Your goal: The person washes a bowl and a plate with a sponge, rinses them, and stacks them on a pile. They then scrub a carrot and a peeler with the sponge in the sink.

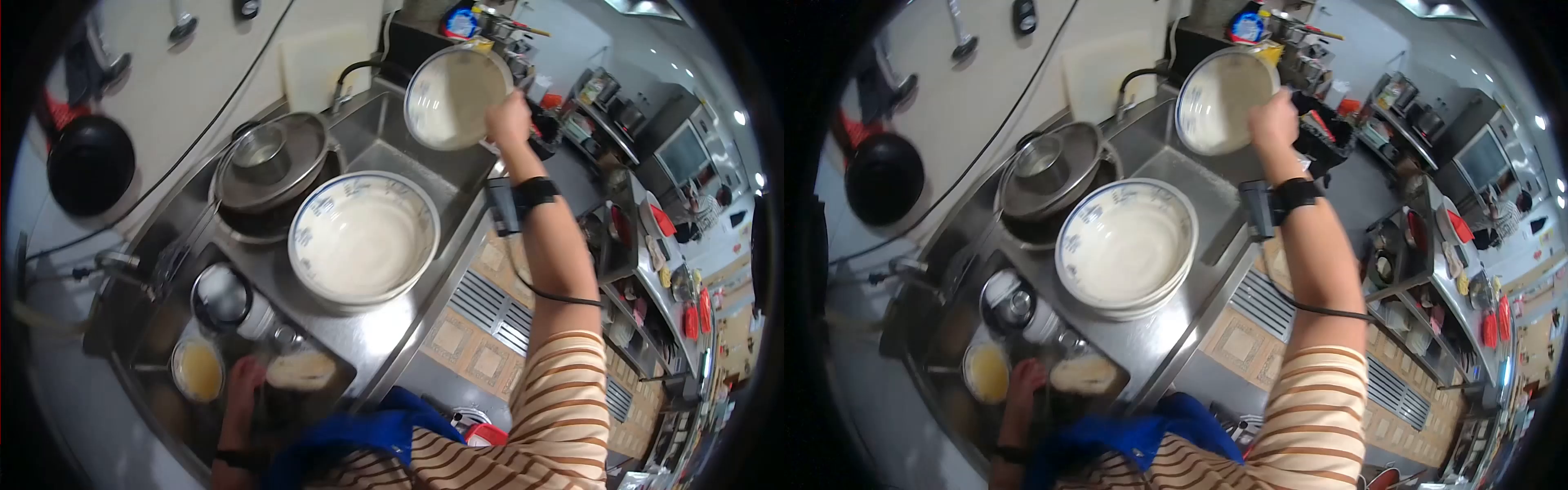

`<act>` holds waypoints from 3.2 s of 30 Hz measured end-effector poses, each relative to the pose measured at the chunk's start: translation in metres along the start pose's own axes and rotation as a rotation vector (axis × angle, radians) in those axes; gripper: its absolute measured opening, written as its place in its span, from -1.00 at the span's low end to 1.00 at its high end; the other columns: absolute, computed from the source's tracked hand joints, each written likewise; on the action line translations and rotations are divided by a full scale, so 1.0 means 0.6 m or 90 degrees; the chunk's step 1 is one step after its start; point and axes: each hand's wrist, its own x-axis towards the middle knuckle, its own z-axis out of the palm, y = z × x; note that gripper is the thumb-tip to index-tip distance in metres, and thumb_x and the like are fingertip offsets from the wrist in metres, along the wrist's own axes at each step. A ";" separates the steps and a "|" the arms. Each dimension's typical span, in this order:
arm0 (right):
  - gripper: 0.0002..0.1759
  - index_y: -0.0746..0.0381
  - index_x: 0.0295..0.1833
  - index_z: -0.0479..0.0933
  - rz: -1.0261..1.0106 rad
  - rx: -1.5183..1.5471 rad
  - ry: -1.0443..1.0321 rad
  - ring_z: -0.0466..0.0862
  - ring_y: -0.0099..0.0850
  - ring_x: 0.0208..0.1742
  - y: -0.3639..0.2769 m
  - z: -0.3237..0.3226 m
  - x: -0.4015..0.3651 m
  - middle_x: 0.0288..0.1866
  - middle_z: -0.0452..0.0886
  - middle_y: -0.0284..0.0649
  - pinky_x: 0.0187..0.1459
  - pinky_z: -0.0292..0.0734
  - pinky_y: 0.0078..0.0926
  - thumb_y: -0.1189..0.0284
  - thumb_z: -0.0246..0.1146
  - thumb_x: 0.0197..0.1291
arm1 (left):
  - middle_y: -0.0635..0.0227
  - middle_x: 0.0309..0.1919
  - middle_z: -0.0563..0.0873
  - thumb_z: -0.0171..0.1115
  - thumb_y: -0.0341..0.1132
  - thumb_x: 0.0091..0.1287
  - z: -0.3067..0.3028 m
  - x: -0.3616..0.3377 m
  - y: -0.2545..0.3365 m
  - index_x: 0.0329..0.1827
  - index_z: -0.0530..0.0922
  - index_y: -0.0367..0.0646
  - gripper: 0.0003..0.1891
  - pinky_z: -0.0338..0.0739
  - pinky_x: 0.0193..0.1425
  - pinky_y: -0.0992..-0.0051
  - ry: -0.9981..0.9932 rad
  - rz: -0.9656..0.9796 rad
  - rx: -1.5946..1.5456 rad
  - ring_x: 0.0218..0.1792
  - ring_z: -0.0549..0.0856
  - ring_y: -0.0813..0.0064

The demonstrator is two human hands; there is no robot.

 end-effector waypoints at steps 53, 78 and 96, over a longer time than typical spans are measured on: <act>-0.52 0.21 0.18 0.27 -0.443 -0.048 -1.049 0.57 -0.03 -0.08 -0.162 0.355 -1.000 -0.13 0.53 0.16 -0.08 0.49 -0.20 0.40 0.08 0.09 | 0.15 0.16 0.31 0.19 -0.45 -0.02 -0.091 -0.094 -0.037 0.43 -0.22 0.19 -0.02 0.60 -0.18 0.10 0.158 -0.165 -0.255 0.04 0.48 0.15; -0.61 0.12 0.07 0.45 -0.326 0.119 -1.023 0.59 -0.08 -0.08 -0.245 0.326 -0.966 -0.11 0.58 0.04 -0.06 0.49 -0.25 0.43 0.09 0.06 | 0.18 0.17 0.37 0.23 -0.47 0.00 -0.047 -0.089 -0.014 0.36 0.08 0.07 -0.19 0.48 0.03 -0.01 0.095 -0.246 -0.236 0.14 0.44 0.15; -0.53 0.14 0.22 0.34 -0.843 -0.151 -0.904 0.41 0.04 0.13 -0.164 0.374 -0.993 0.18 0.33 0.15 -0.05 0.43 -0.03 0.37 0.01 0.14 | 0.16 0.22 0.29 -0.17 0.04 0.38 -0.146 -0.004 -0.168 0.32 0.12 -0.09 -0.45 0.52 -0.07 0.02 0.215 -0.356 0.137 0.12 0.42 0.11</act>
